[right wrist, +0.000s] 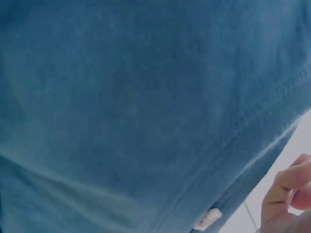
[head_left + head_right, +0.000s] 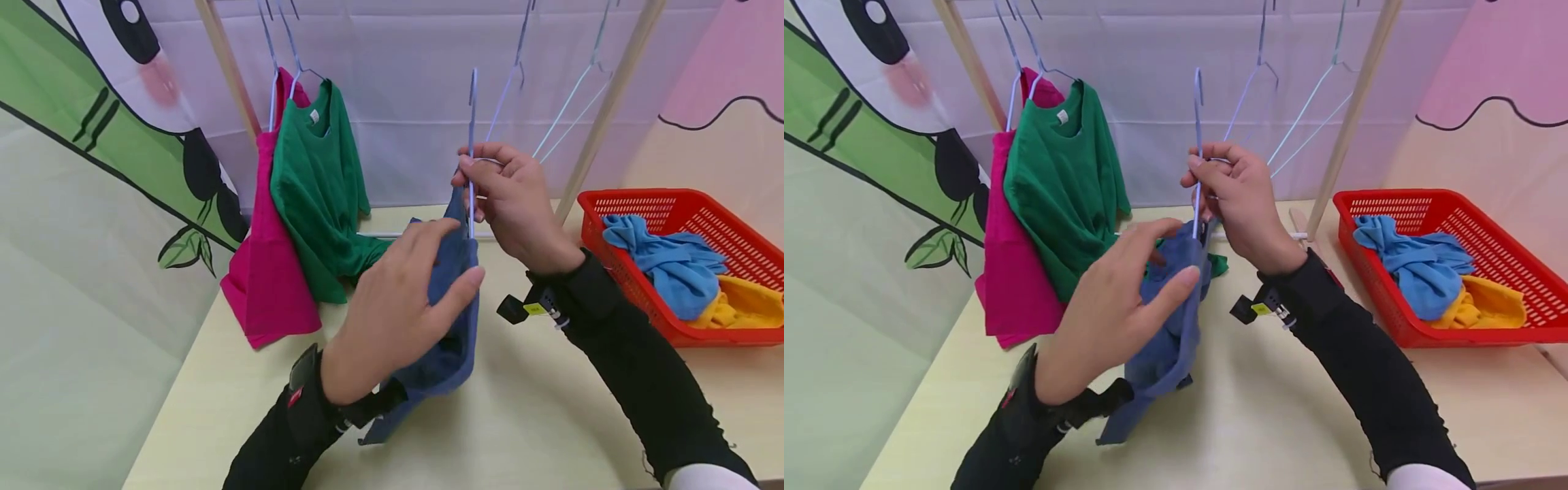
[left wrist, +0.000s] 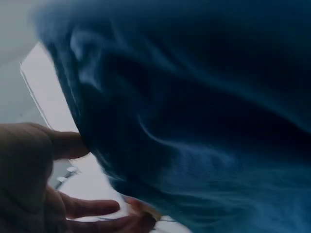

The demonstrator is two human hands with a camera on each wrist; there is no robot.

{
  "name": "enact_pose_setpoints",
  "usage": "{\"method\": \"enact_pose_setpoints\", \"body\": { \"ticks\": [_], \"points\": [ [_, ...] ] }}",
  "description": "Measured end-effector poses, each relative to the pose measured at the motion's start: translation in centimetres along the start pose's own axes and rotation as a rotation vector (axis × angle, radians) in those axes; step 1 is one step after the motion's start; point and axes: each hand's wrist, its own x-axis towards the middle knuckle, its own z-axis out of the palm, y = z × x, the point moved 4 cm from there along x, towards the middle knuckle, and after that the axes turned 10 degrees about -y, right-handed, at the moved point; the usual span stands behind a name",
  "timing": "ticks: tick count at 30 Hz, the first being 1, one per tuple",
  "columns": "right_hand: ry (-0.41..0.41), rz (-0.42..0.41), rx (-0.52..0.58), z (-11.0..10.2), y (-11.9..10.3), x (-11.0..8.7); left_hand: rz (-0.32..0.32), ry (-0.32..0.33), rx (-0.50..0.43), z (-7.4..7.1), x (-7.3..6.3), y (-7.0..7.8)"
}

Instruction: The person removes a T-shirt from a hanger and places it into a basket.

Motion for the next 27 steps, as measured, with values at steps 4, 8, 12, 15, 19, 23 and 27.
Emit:
{"method": "enact_pose_setpoints", "body": {
  "ticks": [4,8,12,15,19,23,27],
  "points": [
    [-0.038,0.010,-0.040,0.5,0.6,0.0,0.010,-0.133,-0.199,1.0,1.2,-1.3],
    [-0.042,0.018,-0.019,0.5,1.1,0.2,0.021,-0.154,-0.246,1.7,1.2,-1.2],
    [-0.021,-0.007,0.013,0.4,1.2,0.4,-0.037,-0.115,-0.191,1.9,1.3,-1.1],
    [-0.021,-0.023,-0.005,0.6,1.1,0.5,-0.039,-0.085,-0.157,2.3,1.4,-0.9],
    [-0.014,-0.037,-0.039,0.7,1.1,0.5,0.088,-0.066,-0.164,3.3,0.9,-0.1],
    [0.036,-0.066,-0.038,0.5,1.1,0.4,0.196,0.052,-0.042,3.9,0.2,1.1],
    [0.036,-0.091,-0.071,0.7,0.9,0.1,0.097,0.088,-0.041,3.7,0.6,0.8]
  ]
}}
